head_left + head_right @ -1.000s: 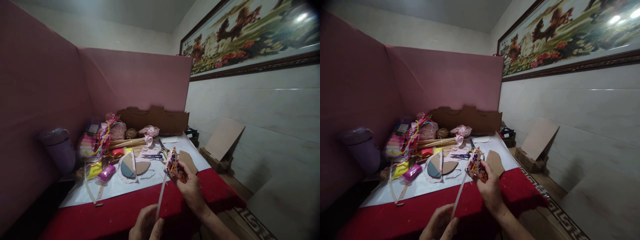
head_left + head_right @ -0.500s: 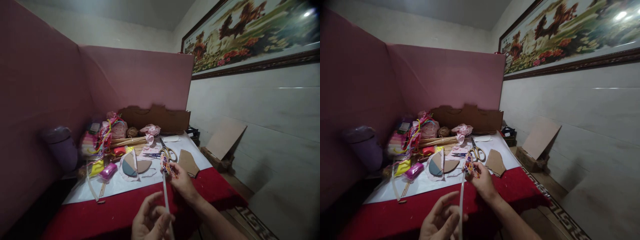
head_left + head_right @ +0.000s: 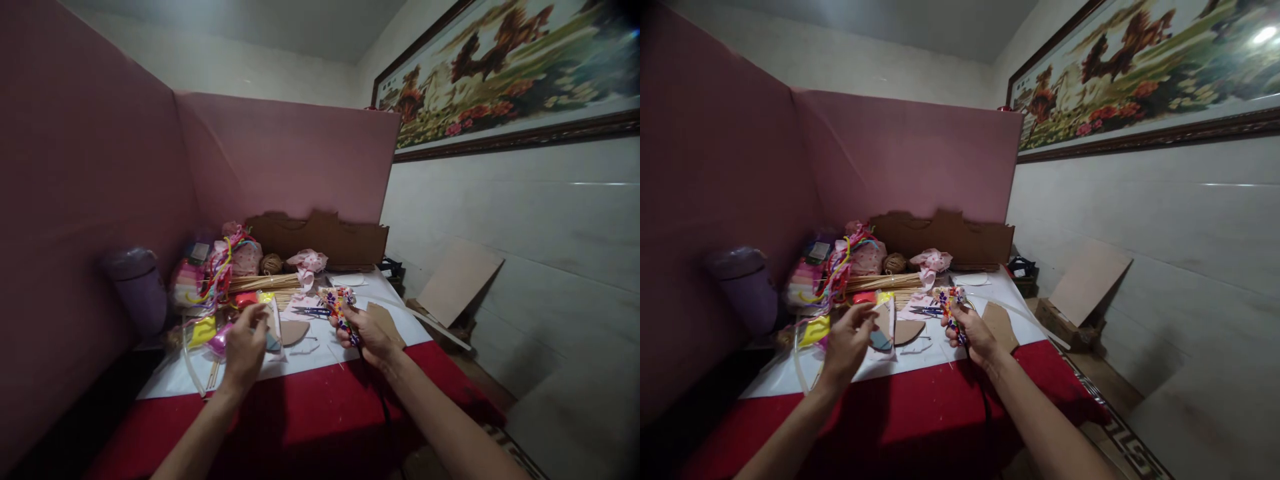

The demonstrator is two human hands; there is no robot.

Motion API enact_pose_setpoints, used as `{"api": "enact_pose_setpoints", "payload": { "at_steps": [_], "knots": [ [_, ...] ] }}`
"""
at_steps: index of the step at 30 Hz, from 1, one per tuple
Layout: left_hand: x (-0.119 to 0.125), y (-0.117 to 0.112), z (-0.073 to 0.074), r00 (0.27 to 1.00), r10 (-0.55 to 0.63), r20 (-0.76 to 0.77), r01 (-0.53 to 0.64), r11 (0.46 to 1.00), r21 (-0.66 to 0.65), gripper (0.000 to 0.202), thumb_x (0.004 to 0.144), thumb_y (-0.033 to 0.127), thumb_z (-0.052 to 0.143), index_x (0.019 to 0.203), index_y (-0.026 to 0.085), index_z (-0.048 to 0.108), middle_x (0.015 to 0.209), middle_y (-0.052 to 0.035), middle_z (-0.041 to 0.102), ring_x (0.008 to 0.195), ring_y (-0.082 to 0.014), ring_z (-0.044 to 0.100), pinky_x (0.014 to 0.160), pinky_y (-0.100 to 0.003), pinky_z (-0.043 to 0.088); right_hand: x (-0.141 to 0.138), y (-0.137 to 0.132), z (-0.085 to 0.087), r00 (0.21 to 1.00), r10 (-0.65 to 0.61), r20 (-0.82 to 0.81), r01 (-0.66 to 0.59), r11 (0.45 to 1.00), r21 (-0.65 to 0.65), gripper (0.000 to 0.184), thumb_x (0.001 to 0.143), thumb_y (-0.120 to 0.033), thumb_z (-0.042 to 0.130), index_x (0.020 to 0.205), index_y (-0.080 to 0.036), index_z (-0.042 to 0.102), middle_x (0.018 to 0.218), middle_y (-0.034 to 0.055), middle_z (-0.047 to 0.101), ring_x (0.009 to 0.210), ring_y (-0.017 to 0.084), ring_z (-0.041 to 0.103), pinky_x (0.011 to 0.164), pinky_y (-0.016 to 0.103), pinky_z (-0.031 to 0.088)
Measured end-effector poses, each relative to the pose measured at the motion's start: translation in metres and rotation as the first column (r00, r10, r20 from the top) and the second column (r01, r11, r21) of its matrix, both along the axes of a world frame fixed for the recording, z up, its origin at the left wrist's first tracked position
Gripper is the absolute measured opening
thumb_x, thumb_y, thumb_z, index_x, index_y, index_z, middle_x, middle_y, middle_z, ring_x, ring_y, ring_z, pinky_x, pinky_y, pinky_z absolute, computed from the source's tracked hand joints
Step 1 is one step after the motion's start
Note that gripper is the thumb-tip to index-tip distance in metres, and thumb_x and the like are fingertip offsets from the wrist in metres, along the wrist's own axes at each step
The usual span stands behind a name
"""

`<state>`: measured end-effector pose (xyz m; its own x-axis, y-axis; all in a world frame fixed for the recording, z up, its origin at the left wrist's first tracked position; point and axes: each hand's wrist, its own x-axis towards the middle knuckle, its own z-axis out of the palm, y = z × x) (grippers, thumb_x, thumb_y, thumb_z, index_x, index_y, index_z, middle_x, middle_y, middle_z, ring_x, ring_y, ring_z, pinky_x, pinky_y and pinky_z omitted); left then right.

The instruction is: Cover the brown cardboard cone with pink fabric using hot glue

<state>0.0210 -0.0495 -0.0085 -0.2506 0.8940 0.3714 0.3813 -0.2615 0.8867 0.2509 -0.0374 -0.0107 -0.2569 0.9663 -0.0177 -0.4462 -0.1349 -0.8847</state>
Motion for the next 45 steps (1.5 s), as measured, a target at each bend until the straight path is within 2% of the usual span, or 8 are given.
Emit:
{"api": "enact_pose_setpoints", "payload": {
  "at_steps": [2,5,13,20,27,34,41,45],
  "knots": [
    [-0.025,0.023,0.001,0.908,0.128,-0.398,-0.171,0.982,-0.074,0.026,0.084,0.026,0.044,0.103,0.016,0.060,0.095,-0.0084,0.069,0.086,-0.0193,0.064,0.069,-0.026,0.046,-0.006,0.002,0.002,0.999,0.022,0.026,-0.022,1.000,0.004,0.037,0.072,-0.048,0.069,0.082,-0.018,0.049,0.068,-0.0033,0.055,0.041,0.003,0.037,0.034,0.014,0.026],
    [-0.051,0.043,0.002,0.833,0.113,-0.541,-0.218,0.967,-0.134,0.025,0.080,0.025,0.049,0.099,0.015,0.063,0.096,-0.0116,0.070,0.089,-0.0234,0.063,0.072,-0.029,0.044,-0.016,0.008,0.003,0.992,0.072,0.103,-0.076,0.996,0.042,0.039,0.069,-0.048,0.071,0.074,-0.017,0.049,0.064,-0.0038,0.054,0.039,0.002,0.034,0.033,0.014,0.023],
    [-0.046,0.070,0.002,0.632,0.017,-0.775,-0.283,0.936,-0.211,0.030,0.074,0.031,0.057,0.097,0.015,0.066,0.099,-0.0171,0.067,0.100,-0.0336,0.055,0.077,-0.037,0.041,-0.043,0.033,0.005,0.985,0.149,0.089,-0.152,0.988,0.030,0.038,0.069,-0.046,0.072,0.082,-0.016,0.053,0.064,-0.0044,0.052,0.039,0.002,0.031,0.033,0.014,0.020],
    [-0.035,0.080,0.003,0.562,-0.016,-0.827,-0.325,0.915,-0.239,0.030,0.079,0.016,0.043,0.100,0.015,0.064,0.100,-0.0175,0.066,0.099,-0.0314,0.056,0.075,-0.037,0.042,-0.058,0.040,-0.011,0.986,0.152,0.061,-0.155,0.987,0.042,0.038,0.066,-0.044,0.074,0.073,-0.016,0.049,0.060,-0.0046,0.051,0.038,0.002,0.033,0.031,0.015,0.023],
    [-0.041,0.083,-0.006,0.614,-0.006,-0.790,-0.334,0.904,-0.266,0.021,0.077,0.013,0.045,0.081,0.017,0.066,0.091,-0.0142,0.067,0.095,-0.0296,0.058,0.073,-0.034,0.041,-0.064,0.034,-0.031,0.990,0.090,0.106,-0.096,0.993,0.062,0.039,0.064,-0.044,0.074,0.081,-0.016,0.052,0.056,-0.0062,0.051,0.036,0.002,0.031,0.029,0.015,0.025],
    [-0.048,0.084,-0.006,0.805,0.019,-0.593,-0.191,0.955,-0.229,0.009,0.079,0.020,0.046,0.078,0.020,0.055,0.077,-0.0069,0.063,0.076,-0.0222,0.059,0.068,-0.031,0.038,-0.067,0.033,-0.034,0.980,0.034,0.195,-0.052,0.995,0.089,0.037,0.067,-0.046,0.071,0.070,-0.014,0.052,0.057,-0.0023,0.057,0.032,0.002,0.038,0.027,0.014,0.026],
    [-0.042,0.087,-0.010,0.984,0.063,-0.165,-0.104,0.962,-0.251,0.011,0.075,0.029,0.050,0.072,0.019,0.047,0.069,-0.0016,0.057,0.072,-0.0196,0.057,0.063,-0.028,0.040,-0.074,0.035,-0.037,0.971,-0.060,0.230,0.035,0.994,0.108,0.038,0.065,-0.043,0.072,0.081,-0.013,0.054,0.073,0.0052,0.068,0.037,0.006,0.050,0.026,0.013,0.032],
    [-0.037,0.080,-0.007,0.985,-0.063,0.163,0.115,0.937,-0.329,0.027,0.060,0.031,0.064,0.079,0.015,0.052,0.066,-0.0009,0.061,0.063,-0.0178,0.060,0.060,-0.028,0.044,-0.076,0.036,-0.040,0.967,-0.066,0.248,0.033,0.990,0.136,0.038,0.066,-0.045,0.070,0.079,-0.013,0.055,0.073,0.0059,0.068,0.036,0.006,0.052,0.025,0.013,0.033]
  ]
}}
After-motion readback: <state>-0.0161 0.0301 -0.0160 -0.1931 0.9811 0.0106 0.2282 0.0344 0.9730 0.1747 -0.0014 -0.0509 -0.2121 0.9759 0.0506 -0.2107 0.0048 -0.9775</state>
